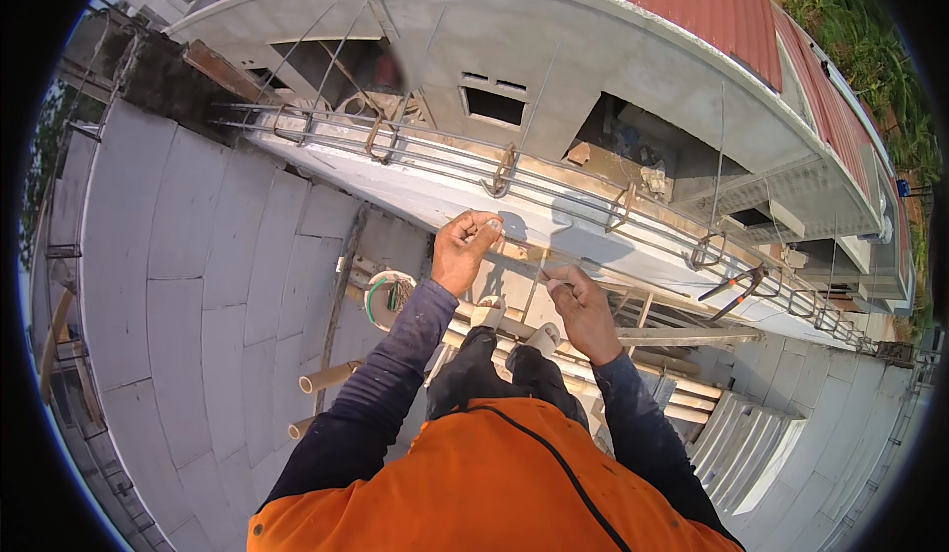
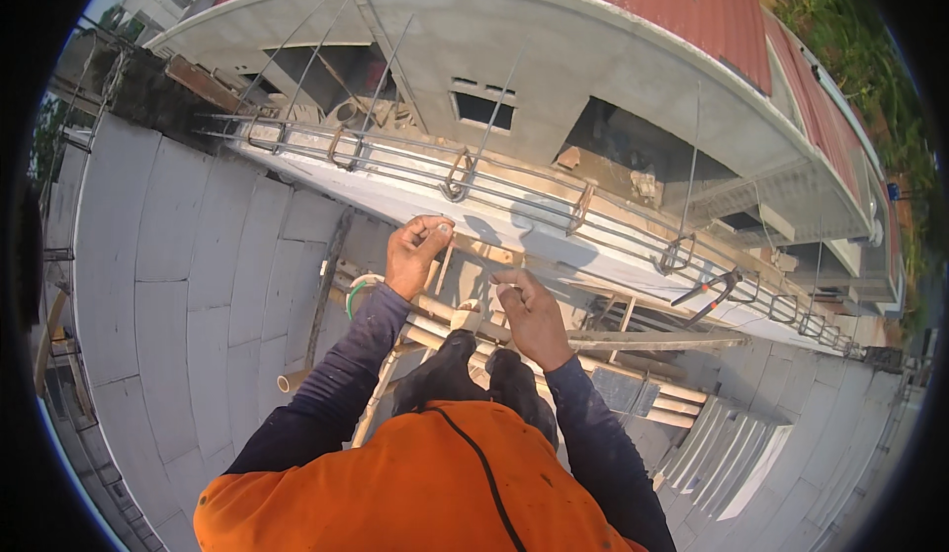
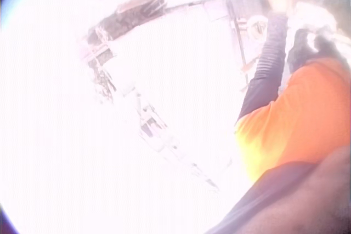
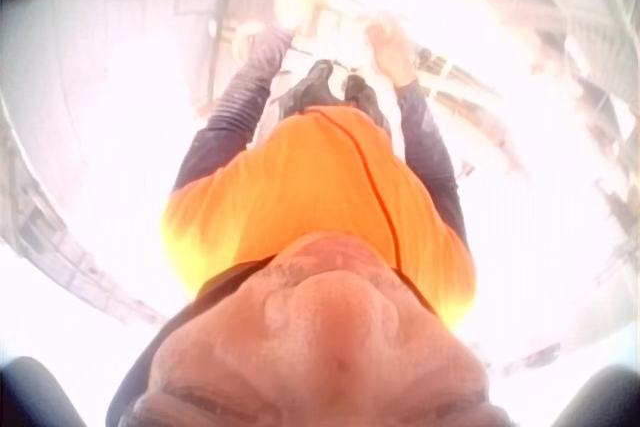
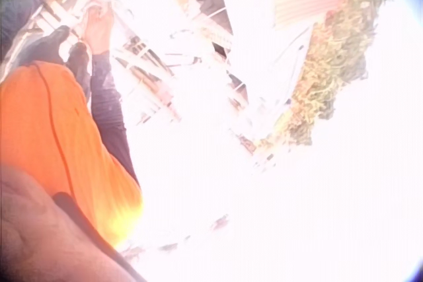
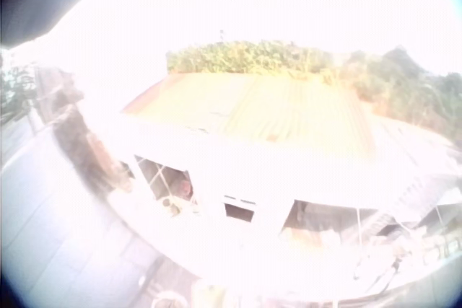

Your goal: The person uses pliers to twist and secure metal wires around reinforcement bars on a building roof.

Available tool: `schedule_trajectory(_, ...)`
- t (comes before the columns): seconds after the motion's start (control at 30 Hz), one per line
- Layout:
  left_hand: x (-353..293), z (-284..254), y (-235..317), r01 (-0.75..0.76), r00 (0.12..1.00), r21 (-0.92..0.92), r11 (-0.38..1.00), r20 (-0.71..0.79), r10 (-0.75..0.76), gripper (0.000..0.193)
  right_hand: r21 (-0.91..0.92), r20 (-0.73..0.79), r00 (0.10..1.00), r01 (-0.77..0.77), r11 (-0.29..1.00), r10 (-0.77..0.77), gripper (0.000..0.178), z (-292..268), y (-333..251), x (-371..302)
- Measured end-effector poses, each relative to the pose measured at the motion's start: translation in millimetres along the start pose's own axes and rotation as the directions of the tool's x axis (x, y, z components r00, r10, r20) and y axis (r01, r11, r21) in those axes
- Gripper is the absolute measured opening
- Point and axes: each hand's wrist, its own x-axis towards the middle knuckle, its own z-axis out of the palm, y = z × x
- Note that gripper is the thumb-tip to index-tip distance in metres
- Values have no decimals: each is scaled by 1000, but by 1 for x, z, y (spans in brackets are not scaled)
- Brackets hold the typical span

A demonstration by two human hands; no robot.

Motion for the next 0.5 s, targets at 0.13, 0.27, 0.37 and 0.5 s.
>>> schedule_trajectory(0.13, 36, -48, -4, -134, 991, 365, 921, 68, 117, 25, -143, -226, 973, 7, 990, -39, 28, -1, 18, 30)
schedule_trajectory(0.27, 83, -65, -10, -455, 844, 808, 374, 258, 471, 32, -275, -353, 926, 33, 961, -133, 26, 17, 19, 63)
schedule_trajectory(0.37, 114, -53, -11, -516, 793, 833, 198, 377, 479, 31, -388, -375, 916, -12, 922, -146, 26, 25, 20, 89)
schedule_trajectory(0.5, 145, -47, -24, -501, 794, 856, 126, 397, 460, 31, -540, -358, 861, 124, 832, -361, 25, 29, 23, 114)
